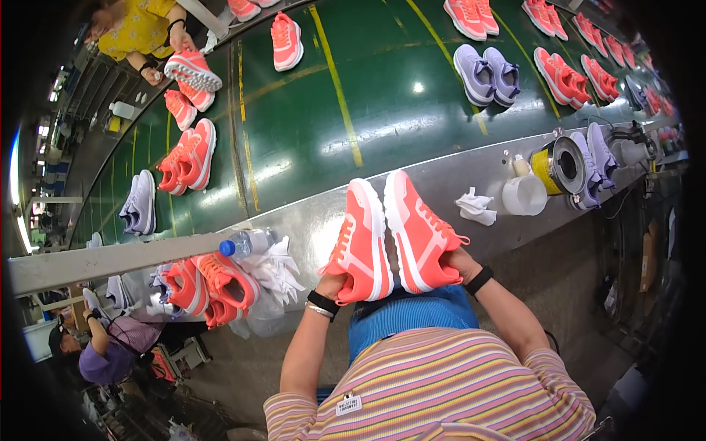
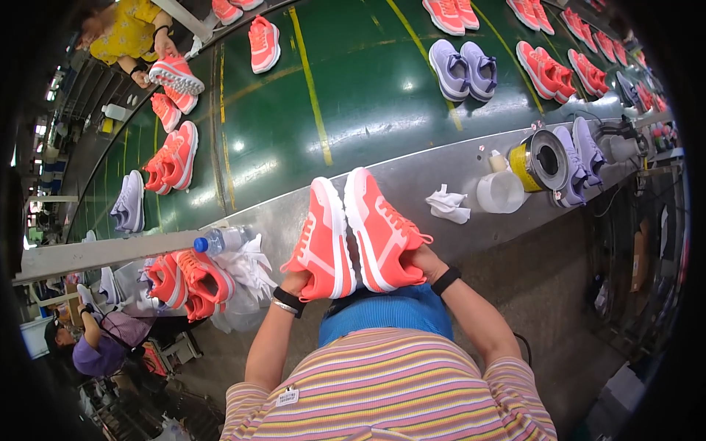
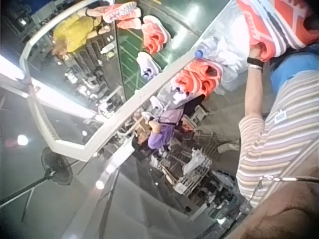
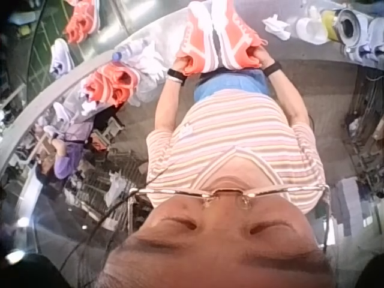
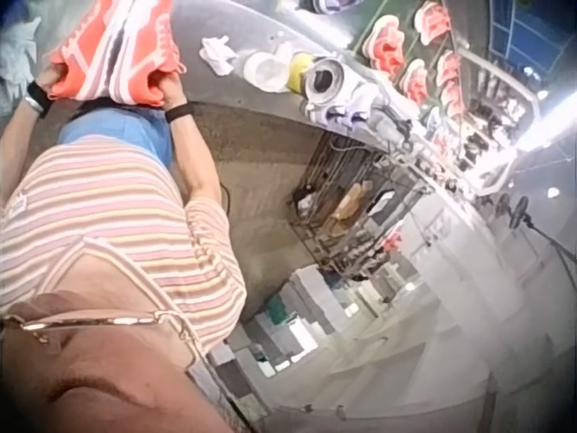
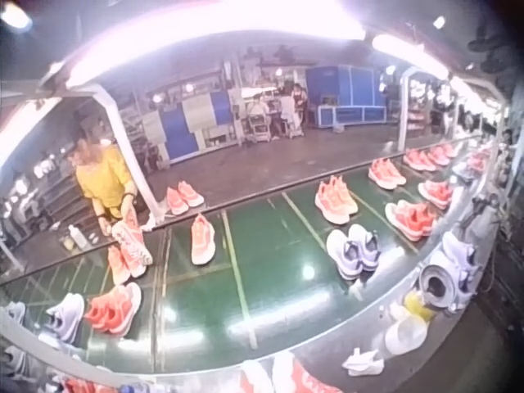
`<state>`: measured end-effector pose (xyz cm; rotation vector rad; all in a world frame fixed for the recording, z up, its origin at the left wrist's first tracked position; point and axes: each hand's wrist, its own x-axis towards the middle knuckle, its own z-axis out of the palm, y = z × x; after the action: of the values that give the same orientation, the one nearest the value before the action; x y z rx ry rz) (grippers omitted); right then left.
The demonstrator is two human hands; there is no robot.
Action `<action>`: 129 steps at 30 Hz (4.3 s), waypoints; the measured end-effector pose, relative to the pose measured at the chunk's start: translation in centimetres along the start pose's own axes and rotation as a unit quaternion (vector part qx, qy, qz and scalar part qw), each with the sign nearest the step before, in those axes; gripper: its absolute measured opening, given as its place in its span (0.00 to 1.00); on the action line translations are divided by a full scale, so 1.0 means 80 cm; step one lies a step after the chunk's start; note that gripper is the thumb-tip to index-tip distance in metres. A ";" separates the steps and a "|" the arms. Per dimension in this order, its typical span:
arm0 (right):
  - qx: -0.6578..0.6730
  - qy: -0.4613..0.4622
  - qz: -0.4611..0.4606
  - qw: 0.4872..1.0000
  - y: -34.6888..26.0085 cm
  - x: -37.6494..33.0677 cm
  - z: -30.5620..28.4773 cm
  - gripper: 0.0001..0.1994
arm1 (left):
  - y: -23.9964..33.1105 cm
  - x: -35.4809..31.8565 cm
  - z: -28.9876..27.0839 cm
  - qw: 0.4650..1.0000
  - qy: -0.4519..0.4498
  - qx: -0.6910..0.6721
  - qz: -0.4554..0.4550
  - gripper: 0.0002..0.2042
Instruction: Inspecting and cleaning newly manufactured sneakers on a conveyor belt using a cloth and solvent.
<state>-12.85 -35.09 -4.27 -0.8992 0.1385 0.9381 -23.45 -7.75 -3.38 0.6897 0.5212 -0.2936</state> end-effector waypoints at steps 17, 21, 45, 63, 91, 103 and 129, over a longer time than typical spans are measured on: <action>-0.283 -0.029 -0.109 0.952 -0.063 -0.019 0.001 0.31 | 0.047 -0.017 -0.022 0.931 -0.040 0.337 0.135 0.24; -0.417 0.029 -0.231 0.878 -0.075 -0.028 0.029 0.34 | 0.063 -0.026 0.007 0.865 0.048 0.446 0.225 0.32; -0.409 0.019 -0.077 0.909 -0.061 0.042 0.029 0.28 | 0.046 0.020 -0.003 0.797 0.097 0.580 0.139 0.26; -0.290 0.068 -0.125 0.946 -0.012 0.038 0.034 0.26 | 0.039 0.018 0.148 0.661 0.106 0.687 0.284 0.37; -0.713 0.387 -0.129 0.570 -0.192 -0.043 -0.132 0.05 | 0.014 0.063 0.166 0.655 0.140 0.738 0.083 0.45; -0.769 0.359 -0.055 0.527 -0.191 -0.027 -0.132 0.05 | 0.017 0.058 0.163 0.662 0.137 0.727 0.119 0.46; -0.400 0.203 -0.179 0.876 -0.097 0.059 0.053 0.08 | 0.012 0.076 0.205 0.626 0.102 0.767 0.098 0.40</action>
<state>-5.27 -31.09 0.94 -1.8222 -0.0735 0.4200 -12.11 -18.57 4.48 2.4912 0.2864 -0.4250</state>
